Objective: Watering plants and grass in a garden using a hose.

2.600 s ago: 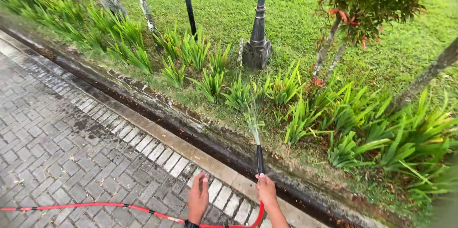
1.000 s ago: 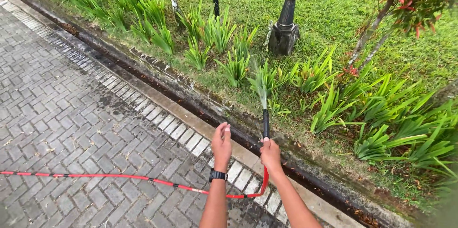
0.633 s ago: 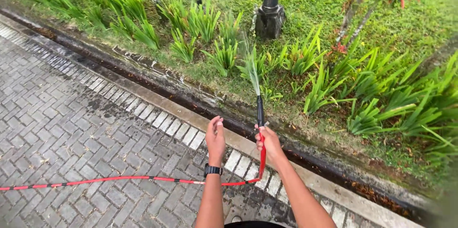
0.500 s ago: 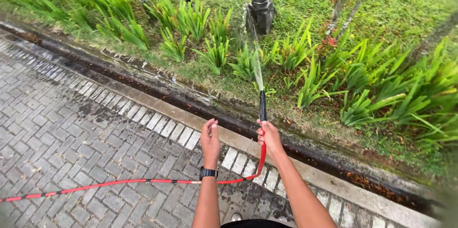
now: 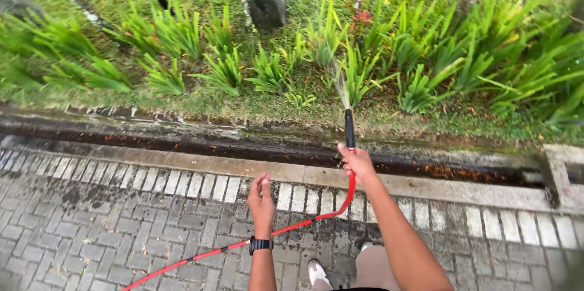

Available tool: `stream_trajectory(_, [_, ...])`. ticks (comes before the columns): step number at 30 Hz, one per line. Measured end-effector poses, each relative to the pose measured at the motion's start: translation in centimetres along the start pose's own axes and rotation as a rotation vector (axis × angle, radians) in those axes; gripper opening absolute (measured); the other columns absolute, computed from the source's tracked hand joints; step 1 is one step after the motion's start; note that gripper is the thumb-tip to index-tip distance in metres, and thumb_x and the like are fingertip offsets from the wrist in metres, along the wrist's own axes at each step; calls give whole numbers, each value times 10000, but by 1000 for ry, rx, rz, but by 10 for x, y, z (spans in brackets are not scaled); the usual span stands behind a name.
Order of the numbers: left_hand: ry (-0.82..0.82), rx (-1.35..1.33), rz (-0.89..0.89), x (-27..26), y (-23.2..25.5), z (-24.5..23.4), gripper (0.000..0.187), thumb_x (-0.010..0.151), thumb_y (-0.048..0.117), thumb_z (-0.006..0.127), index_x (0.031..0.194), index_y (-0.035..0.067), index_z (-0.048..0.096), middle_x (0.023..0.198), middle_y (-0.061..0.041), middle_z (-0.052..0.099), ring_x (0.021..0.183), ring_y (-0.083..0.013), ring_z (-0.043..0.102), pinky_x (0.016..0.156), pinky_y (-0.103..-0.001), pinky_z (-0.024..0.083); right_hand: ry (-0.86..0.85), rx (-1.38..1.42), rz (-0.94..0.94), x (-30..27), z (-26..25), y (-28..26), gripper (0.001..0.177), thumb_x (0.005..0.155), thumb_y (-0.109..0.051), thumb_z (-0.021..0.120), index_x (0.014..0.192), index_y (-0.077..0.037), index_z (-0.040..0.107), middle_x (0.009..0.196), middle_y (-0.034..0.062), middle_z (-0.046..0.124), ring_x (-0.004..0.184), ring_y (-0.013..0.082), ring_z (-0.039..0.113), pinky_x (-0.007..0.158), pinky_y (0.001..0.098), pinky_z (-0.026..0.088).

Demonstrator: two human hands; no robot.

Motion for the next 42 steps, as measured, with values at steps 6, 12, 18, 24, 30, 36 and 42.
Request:
stream_trajectory(6, [-61, 30, 5, -8, 18, 15, 279, 1038, 185, 557, 1227, 3, 650, 1212, -109, 731, 1137, -171, 669, 1003, -306, 497, -33, 58, 269, 42, -65, -52, 349, 904, -426, 741, 819, -154, 538, 625, -55, 504, 478, 75, 441, 429, 250, 352])
stream_trajectory(12, [-23, 172, 42, -12, 5, 38, 281, 1033, 200, 575, 1225, 17, 667, 1199, -106, 730, 1120, -169, 675, 980, -311, 502, 11, 173, 322, 106, -114, -70, 464, 895, -451, 736, 686, -221, 392, 531, -95, 290, 391, 58, 253, 393, 249, 212])
stream_trajectory(18, [24, 252, -105, -22, 73, 96, 295, 1026, 222, 563, 1233, 40, 667, 1191, -82, 739, 1066, -167, 680, 892, -319, 526, 26, 59, 494, 153, -127, -17, 389, 889, -229, 688, 680, -200, 362, 523, -68, 275, 383, 93, 246, 394, 290, 204])
stream_trajectory(24, [55, 247, -64, -18, 64, 115, 296, 1026, 231, 565, 1231, 45, 670, 1184, -91, 734, 1053, -146, 675, 863, -307, 538, 41, 208, 554, 193, -143, 28, 390, 871, -161, 661, 678, -218, 326, 525, -79, 242, 389, 85, 223, 396, 285, 191])
stream_trajectory(30, [111, 285, -78, -5, 86, 126, 288, 1031, 221, 554, 1225, 47, 676, 1121, -88, 739, 980, -156, 658, 810, -307, 531, -112, 33, 635, 188, -123, 65, 424, 877, -167, 660, 648, -207, 305, 533, -62, 258, 397, 104, 235, 399, 290, 203])
stream_trajectory(36, [164, 214, 4, -4, 76, 117, 271, 1051, 208, 542, 1218, 38, 670, 1146, -83, 742, 1055, -147, 688, 917, -292, 525, 39, 226, 690, 226, -155, 96, 447, 870, -180, 650, 620, -232, 282, 523, -84, 226, 382, 98, 220, 373, 281, 212])
stream_trajectory(42, [116, 310, -52, -10, 85, 128, 285, 1028, 190, 563, 1229, 20, 672, 1145, -92, 734, 1021, -159, 652, 887, -300, 510, -117, -76, 710, 199, -126, 125, 378, 872, -213, 637, 638, -186, 342, 531, -60, 272, 375, 103, 256, 380, 289, 221])
Point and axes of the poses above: each hand's wrist, its own x-axis towards the middle knuckle, its own z-axis out of the palm, y = z × x, the point moved 1 cm from there along x, towards the middle knuckle
